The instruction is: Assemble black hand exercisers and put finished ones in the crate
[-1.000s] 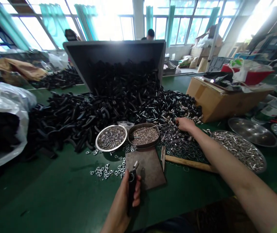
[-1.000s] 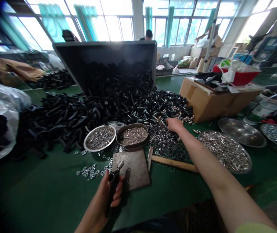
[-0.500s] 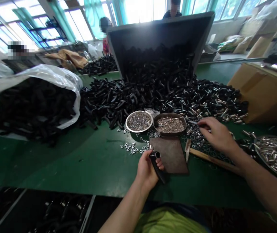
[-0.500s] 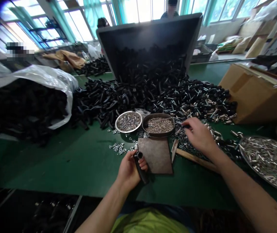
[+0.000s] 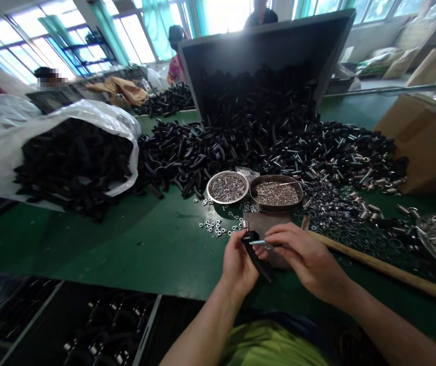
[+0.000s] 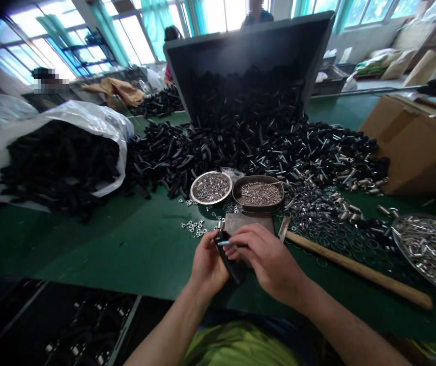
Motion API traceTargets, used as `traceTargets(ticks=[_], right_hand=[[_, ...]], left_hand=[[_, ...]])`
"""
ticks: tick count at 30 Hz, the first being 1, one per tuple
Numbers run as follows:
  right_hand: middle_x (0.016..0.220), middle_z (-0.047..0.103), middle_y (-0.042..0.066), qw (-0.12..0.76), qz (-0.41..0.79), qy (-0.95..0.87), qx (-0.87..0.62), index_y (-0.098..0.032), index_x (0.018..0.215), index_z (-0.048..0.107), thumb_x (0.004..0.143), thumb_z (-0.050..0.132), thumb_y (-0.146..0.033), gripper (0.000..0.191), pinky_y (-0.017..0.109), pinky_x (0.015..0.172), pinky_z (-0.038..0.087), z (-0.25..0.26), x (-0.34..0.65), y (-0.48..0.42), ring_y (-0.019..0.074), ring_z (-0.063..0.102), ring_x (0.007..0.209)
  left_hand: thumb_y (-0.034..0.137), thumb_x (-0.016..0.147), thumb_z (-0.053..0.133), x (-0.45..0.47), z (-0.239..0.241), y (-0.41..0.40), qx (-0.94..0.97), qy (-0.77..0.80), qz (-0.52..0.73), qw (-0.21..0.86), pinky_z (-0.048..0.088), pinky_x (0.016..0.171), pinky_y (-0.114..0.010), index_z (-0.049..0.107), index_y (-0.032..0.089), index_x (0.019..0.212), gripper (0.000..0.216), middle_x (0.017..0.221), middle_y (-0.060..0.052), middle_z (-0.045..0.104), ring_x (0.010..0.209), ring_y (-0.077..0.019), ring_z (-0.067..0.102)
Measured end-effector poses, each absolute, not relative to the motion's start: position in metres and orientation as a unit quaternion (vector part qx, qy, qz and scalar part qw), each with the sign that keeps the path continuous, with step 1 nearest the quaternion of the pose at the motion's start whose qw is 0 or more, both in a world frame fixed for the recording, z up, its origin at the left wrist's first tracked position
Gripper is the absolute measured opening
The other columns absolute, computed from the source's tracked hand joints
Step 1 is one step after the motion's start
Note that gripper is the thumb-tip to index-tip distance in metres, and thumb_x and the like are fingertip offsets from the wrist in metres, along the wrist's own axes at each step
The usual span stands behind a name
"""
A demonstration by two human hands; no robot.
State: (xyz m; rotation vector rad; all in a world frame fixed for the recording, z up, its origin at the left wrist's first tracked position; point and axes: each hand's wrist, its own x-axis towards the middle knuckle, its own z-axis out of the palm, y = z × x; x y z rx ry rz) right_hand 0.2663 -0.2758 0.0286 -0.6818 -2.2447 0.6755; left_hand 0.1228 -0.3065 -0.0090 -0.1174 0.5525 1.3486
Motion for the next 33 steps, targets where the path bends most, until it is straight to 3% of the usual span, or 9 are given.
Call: traceTargets(ticks=[8,13,19,24,33], right_hand=[[0.103,0.062,0.006,0.347,0.37,-0.805,-0.307,-0.022,0.098,0.06,0.086,0.048,-0.014,0.019,0.035,0.087,0.048,0.003,0.26,-0.262,0.0186,0.059,0.099],[0.103,0.061,0.008,0.401,0.299,-0.767,-0.402,-0.02,0.094,0.061,0.085,0.049,-0.016,0.015,0.036,0.085,0.048,-0.04,0.276,-0.236,0.0199,0.056,0.1],[0.102,0.061,0.01,0.353,0.204,-0.832,-0.376,-0.017,0.095,0.062,0.086,0.045,-0.011,0.021,0.038,0.089,0.046,-0.071,0.274,-0.23,0.02,0.055,0.099],[0.113,0.062,0.01,0.294,0.154,-0.883,-0.332,-0.019,0.102,0.062,0.085,0.046,-0.009,0.026,0.04,0.089,0.046,-0.061,0.284,-0.239,0.022,0.052,0.105],[0.089,0.061,0.006,0.161,0.141,-0.831,-0.514,-0.02,0.082,0.063,0.081,0.055,-0.016,0.009,0.036,0.076,0.049,-0.056,0.365,-0.263,0.0214,0.06,0.085]], left_hand=[[0.028,0.082,0.045,0.124,-0.022,-0.302,-0.115,0.221,0.624,0.741,0.036,0.046,-0.017,0.052,0.012,0.062,0.026,0.054,0.001,0.039,0.048,-0.0069,0.037],[0.027,0.082,0.044,0.108,-0.037,-0.303,-0.124,0.224,0.65,0.716,0.036,0.047,-0.017,0.048,0.013,0.061,0.025,0.055,0.002,0.035,0.048,-0.0066,0.033],[0.025,0.081,0.047,0.104,-0.045,-0.305,-0.118,0.219,0.652,0.716,0.038,0.049,-0.019,0.049,0.013,0.065,0.02,0.058,0.002,0.036,0.051,-0.0074,0.035],[0.023,0.082,0.045,0.105,-0.043,-0.306,-0.105,0.23,0.654,0.713,0.039,0.05,-0.02,0.049,0.013,0.066,0.019,0.06,0.002,0.036,0.052,-0.0079,0.036],[0.023,0.082,0.045,0.109,-0.038,-0.309,-0.106,0.225,0.636,0.731,0.038,0.05,-0.02,0.049,0.014,0.064,0.021,0.059,0.002,0.036,0.052,-0.0082,0.036]])
